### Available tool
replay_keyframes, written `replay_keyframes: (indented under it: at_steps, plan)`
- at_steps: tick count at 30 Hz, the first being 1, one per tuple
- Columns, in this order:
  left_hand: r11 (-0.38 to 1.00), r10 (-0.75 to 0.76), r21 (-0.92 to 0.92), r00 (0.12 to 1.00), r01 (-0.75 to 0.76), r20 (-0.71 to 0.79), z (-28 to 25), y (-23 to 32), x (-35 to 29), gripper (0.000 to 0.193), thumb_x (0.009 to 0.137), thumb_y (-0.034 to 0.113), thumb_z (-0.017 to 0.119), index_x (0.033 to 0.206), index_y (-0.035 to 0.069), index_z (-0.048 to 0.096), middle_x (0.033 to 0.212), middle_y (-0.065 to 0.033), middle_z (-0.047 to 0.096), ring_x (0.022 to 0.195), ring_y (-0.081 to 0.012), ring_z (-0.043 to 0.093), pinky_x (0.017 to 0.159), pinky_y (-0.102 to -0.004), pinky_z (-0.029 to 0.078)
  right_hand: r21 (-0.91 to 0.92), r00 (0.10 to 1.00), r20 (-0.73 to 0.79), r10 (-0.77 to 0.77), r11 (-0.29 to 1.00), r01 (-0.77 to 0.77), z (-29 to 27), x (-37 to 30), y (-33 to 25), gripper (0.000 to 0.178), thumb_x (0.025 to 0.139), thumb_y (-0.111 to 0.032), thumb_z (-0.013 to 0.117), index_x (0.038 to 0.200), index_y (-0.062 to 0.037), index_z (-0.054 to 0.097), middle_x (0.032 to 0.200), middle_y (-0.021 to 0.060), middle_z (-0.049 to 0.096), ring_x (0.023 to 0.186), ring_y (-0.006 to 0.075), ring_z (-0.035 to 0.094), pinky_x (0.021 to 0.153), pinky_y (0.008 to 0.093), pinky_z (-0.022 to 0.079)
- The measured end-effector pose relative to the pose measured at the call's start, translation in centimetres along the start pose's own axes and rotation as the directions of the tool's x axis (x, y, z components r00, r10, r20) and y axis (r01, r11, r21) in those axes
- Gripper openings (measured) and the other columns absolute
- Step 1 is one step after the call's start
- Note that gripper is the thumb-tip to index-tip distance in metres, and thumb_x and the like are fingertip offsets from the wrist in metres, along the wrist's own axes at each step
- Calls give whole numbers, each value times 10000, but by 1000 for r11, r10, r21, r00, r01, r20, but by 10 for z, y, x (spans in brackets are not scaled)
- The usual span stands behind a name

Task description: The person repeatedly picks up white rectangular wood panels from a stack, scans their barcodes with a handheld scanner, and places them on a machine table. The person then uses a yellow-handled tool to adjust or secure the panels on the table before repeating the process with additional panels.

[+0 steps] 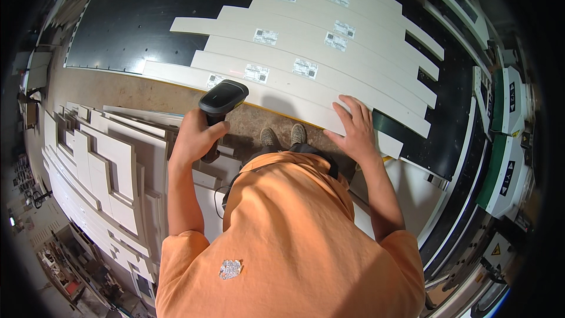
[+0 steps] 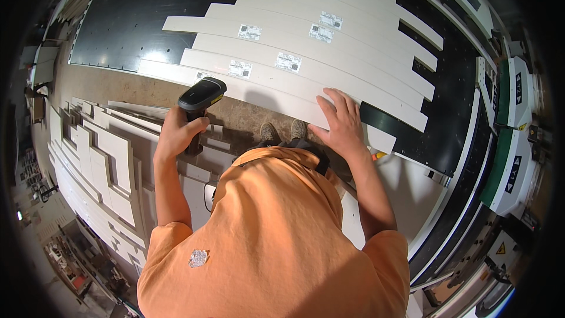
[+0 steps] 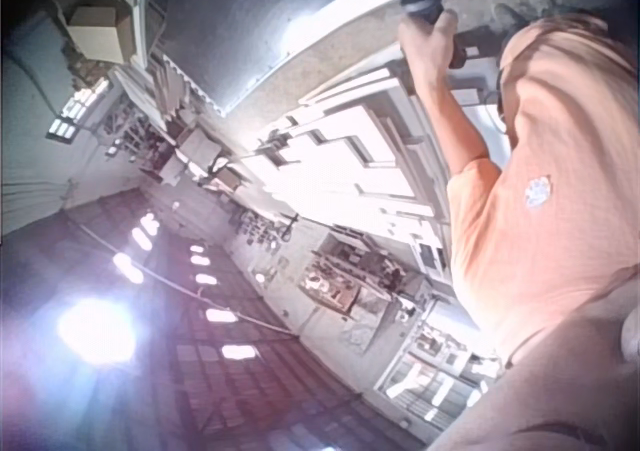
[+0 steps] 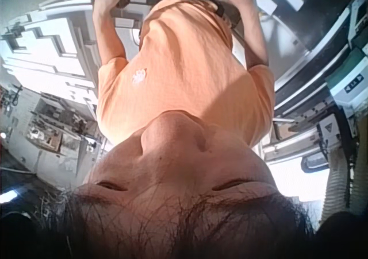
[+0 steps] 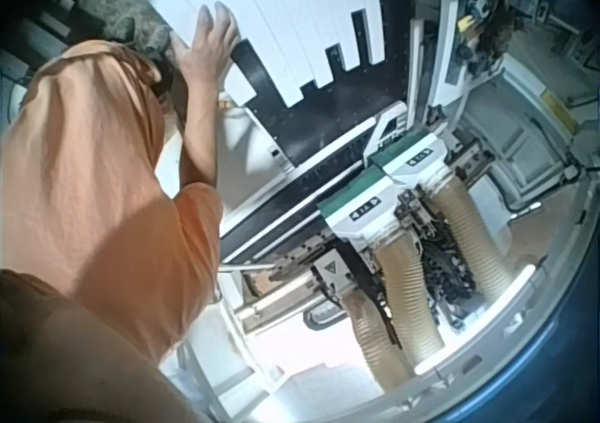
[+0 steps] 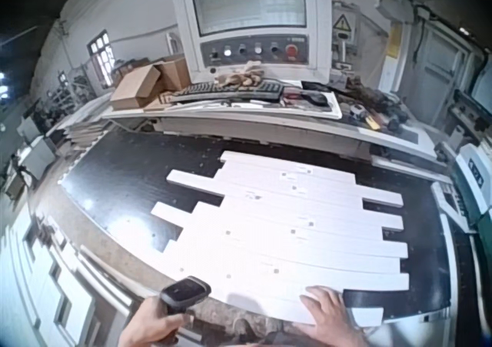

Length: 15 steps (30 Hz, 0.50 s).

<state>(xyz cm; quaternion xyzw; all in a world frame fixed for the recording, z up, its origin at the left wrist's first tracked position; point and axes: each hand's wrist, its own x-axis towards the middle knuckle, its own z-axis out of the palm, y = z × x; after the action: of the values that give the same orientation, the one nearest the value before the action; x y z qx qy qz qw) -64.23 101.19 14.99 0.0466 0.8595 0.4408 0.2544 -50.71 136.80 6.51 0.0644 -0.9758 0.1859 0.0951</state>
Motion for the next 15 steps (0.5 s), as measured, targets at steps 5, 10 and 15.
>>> replay_keyframes:
  at_steps: [5, 10, 15]
  plan:
    - [1000, 6, -30, 1000, -7, -15, 0, 4, -2, 206, 768, 175, 677, 753, -23, 625, 575, -49, 572, 507, -125, 548, 502, -325, 449, 5, 1000, 0, 0, 1000, 0, 0, 0, 0, 701, 698, -283, 876, 1305, -88, 585, 1412, 99, 496, 1304, 315, 469, 1055, 444, 409]
    - [999, 23, -32, 999, -23, -24, -1, 9, -3, 197, 766, 171, 670, 750, -20, 626, 575, -47, 571, 504, -125, 542, 501, -323, 445, 4, 1000, 0, -2, 1000, 2, -1, 0, 0, 695, 702, -283, 873, 1304, -86, 588, 1415, 99, 496, 1307, 312, 466, 1058, 445, 406]
    - [998, 33, -44, 999, -34, -29, -4, 11, -11, 193, 759, 156, 675, 780, -30, 627, 580, -44, 559, 500, -122, 539, 489, -319, 439, 6, 1000, 5, 6, 1000, -6, 0, -1, 0, 689, 708, -277, 871, 1306, -84, 588, 1420, 97, 495, 1313, 313, 463, 1063, 446, 404]
